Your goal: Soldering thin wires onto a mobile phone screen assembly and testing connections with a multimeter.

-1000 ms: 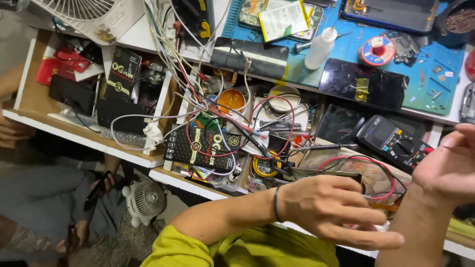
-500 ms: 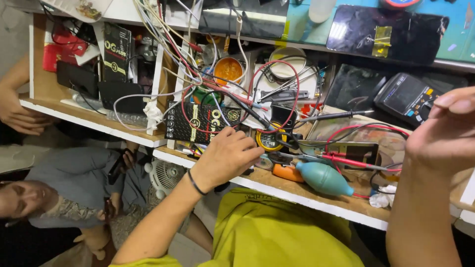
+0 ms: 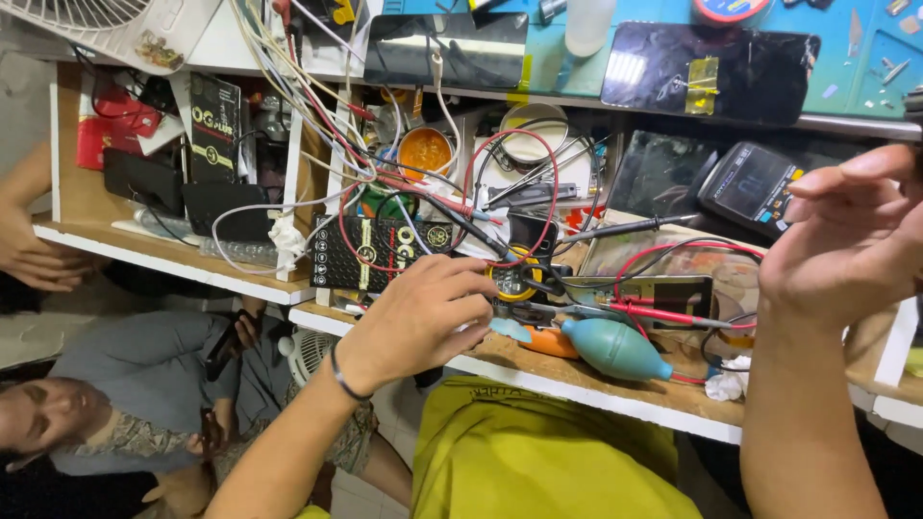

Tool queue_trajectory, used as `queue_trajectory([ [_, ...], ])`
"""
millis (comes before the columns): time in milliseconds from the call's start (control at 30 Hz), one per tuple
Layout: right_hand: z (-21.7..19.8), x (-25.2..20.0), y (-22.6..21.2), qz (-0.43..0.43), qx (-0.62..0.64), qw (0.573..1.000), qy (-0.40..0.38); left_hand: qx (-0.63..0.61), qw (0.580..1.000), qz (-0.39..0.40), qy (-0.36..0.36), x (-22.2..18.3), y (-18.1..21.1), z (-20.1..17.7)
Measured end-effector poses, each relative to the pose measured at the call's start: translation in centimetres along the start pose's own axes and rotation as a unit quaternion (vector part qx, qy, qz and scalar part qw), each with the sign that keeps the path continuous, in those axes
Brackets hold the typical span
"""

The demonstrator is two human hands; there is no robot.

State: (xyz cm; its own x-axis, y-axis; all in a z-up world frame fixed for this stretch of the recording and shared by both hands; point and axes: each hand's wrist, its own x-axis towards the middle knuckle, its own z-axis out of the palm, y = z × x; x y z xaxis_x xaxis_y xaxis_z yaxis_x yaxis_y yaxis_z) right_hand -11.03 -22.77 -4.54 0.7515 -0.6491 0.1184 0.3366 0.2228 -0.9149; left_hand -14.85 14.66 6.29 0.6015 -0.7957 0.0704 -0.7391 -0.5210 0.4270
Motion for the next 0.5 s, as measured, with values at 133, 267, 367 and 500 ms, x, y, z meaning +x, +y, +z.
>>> queue_trajectory([
  [133,1.2,-1.5,-2.1,-0.004,-0.048,0.994,-0.103,-0.175,0.973,-0.040,0.146,1.9,1.7,-2.1],
  [267,5.6,-3.2,-4.9,-0.188,-0.044,0.956,-0.222,-0.327,0.908,-0.083,0.250,5.2,3.2,-0.2],
  [367,7.0,-4.2,-5.4,-0.252,-0.087,0.918,-0.292,-0.325,0.900,-0.053,0.284,8.5,4.5,0.8],
  [500,6.3,-4.1,-4.0,-0.199,-0.046,0.906,-0.372,-0.293,0.897,-0.069,0.324,10.9,5.1,1.6],
])
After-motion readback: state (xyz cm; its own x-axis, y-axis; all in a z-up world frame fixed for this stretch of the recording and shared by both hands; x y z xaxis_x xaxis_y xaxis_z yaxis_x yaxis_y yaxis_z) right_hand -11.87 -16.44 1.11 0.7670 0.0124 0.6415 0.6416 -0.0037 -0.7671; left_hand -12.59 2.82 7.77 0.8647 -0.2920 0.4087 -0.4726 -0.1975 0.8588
